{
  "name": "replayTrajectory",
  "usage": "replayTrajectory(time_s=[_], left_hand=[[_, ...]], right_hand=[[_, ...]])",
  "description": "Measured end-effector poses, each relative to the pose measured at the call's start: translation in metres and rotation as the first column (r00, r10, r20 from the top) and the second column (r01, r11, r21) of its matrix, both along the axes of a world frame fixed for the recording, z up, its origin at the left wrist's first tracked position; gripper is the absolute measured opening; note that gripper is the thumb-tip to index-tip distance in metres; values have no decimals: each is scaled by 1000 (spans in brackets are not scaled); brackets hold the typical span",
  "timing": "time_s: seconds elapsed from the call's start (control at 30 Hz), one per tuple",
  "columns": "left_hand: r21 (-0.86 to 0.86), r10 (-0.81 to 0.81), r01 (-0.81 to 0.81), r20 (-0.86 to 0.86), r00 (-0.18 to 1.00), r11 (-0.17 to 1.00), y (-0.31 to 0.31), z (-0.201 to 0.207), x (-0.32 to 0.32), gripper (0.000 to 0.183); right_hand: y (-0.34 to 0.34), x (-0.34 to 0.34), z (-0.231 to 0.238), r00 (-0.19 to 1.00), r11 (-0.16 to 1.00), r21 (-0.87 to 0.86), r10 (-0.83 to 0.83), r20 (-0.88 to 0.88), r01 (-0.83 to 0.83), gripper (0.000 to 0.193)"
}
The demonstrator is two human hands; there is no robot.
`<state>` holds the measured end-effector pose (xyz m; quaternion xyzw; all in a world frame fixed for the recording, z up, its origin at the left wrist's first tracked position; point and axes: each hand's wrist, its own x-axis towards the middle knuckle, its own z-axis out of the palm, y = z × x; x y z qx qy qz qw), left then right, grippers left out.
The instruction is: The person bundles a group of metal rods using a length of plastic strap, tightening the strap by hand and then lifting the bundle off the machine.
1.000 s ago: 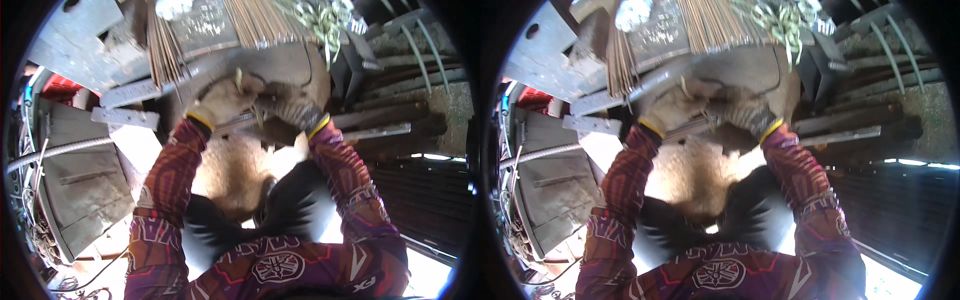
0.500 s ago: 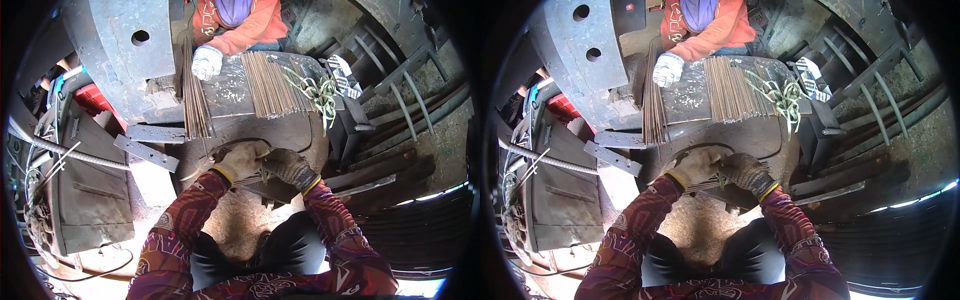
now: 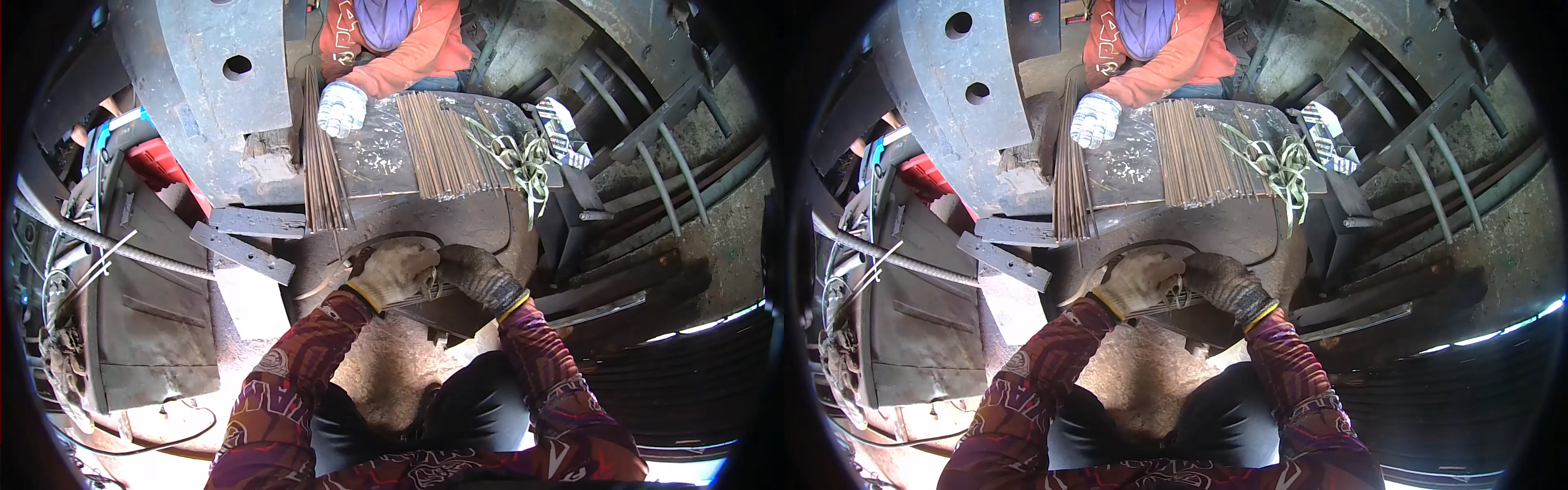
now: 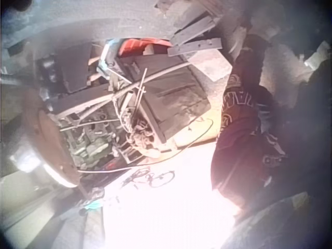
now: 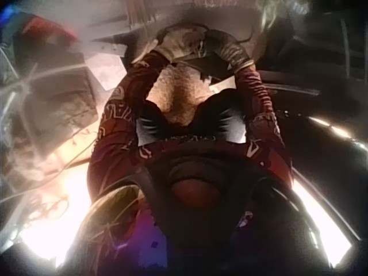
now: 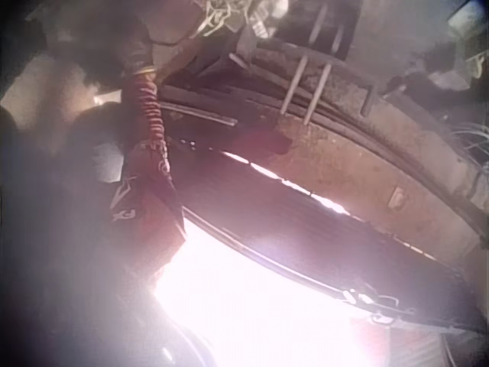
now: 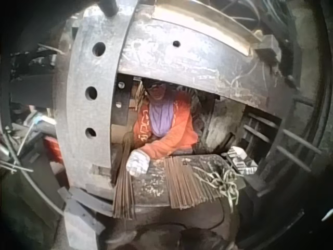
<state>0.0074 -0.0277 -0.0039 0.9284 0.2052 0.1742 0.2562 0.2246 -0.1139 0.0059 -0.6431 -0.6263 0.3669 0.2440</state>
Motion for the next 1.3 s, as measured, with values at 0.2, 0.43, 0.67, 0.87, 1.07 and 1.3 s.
replayTrajectory(time_s=[0.2,0.43,0.67,0.87,1.07,1.3], left_hand=[[244,-44,-30,291,956,969,10,-65,6,38],[-120,4,6,82,997,993,11,-34,3,29],[-107,19,13,295,955,994,7,-36,6,14],[-190,62,-14,245,968,982,8,-31,5,17],[-380,85,-18,160,983,925,8,-16,2,20],[-585,94,-10,113,989,811,11,-6,3,22]], right_hand=[[-9,-3,14,979,984,127,106,176,-129,43],[-7,-4,5,1000,996,-92,9,-29,-12,39],[1,-3,0,997,990,-142,-9,74,19,42],[2,-4,-2,1000,989,-147,-24,7,25,38],[1,-12,4,998,989,-145,-40,-39,34,34],[6,-12,15,998,984,-180,4,61,7,33]])
